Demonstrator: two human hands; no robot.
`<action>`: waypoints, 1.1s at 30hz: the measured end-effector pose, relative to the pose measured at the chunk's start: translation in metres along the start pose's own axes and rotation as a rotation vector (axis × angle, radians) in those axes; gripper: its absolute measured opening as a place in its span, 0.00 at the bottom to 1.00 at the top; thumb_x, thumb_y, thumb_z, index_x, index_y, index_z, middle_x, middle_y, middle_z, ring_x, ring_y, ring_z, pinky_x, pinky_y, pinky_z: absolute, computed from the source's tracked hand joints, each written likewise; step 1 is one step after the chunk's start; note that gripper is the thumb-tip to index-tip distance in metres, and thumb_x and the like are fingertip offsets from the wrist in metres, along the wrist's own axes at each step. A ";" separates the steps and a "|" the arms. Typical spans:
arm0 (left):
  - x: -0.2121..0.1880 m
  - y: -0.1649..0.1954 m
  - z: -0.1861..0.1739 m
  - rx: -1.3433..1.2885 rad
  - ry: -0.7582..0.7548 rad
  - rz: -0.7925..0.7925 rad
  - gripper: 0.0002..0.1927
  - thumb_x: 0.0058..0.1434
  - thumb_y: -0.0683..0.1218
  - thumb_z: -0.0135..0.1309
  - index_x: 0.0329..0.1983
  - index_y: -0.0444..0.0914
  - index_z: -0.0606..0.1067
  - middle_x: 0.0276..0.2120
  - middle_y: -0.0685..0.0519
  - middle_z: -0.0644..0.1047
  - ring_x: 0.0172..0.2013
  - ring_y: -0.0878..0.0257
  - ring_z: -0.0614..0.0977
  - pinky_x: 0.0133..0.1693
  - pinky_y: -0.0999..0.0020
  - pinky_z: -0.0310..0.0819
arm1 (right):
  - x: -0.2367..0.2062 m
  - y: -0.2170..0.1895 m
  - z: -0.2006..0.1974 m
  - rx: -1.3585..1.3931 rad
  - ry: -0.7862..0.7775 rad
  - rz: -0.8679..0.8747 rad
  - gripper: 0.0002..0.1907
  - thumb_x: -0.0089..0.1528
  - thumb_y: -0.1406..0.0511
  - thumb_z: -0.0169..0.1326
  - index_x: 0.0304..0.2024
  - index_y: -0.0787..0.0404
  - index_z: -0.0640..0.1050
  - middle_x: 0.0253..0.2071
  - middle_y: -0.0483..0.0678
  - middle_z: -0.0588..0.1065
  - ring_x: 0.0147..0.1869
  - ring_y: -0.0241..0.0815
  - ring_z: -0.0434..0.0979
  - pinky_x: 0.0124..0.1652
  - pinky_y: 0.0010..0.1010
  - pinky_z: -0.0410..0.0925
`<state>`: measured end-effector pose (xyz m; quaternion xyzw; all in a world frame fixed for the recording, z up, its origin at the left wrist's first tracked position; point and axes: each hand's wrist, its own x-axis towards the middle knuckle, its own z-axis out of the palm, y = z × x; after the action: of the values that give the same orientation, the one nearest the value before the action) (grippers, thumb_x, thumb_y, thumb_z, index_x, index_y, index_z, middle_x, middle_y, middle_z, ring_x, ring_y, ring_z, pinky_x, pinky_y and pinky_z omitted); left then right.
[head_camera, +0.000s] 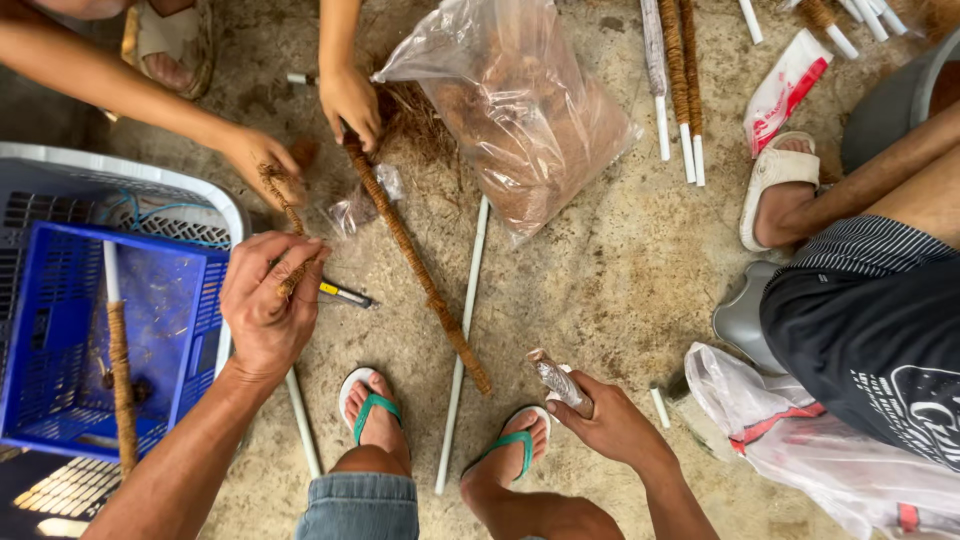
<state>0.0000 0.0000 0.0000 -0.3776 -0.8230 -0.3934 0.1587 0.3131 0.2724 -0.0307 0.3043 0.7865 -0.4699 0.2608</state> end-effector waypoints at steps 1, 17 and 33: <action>0.005 0.012 0.003 0.006 -0.005 -0.005 0.12 0.61 0.32 0.68 0.45 0.35 0.80 0.44 0.47 0.79 0.47 0.50 0.81 0.49 0.58 0.77 | -0.003 0.004 -0.010 0.003 -0.024 0.014 0.23 0.59 0.51 0.61 0.48 0.60 0.79 0.31 0.56 0.81 0.34 0.49 0.81 0.38 0.41 0.71; -0.045 -0.012 0.048 -0.076 0.009 0.271 0.19 0.55 0.35 0.67 0.51 0.39 0.81 0.43 0.48 0.80 0.48 0.52 0.82 0.45 0.61 0.82 | 0.122 0.003 0.033 -0.047 0.181 -0.245 0.22 0.60 0.52 0.62 0.47 0.61 0.79 0.29 0.55 0.81 0.33 0.46 0.84 0.35 0.42 0.73; -0.089 0.018 0.052 -0.091 -0.073 0.528 0.22 0.56 0.40 0.63 0.55 0.39 0.79 0.43 0.51 0.78 0.46 0.53 0.80 0.44 0.59 0.80 | 0.123 -0.015 0.045 0.103 0.222 -0.551 0.21 0.61 0.58 0.62 0.55 0.57 0.80 0.27 0.47 0.79 0.31 0.38 0.79 0.33 0.33 0.73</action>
<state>0.0742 0.0025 -0.0737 -0.5998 -0.6828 -0.3612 0.2088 0.2243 0.2549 -0.1264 0.1418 0.8383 -0.5261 0.0201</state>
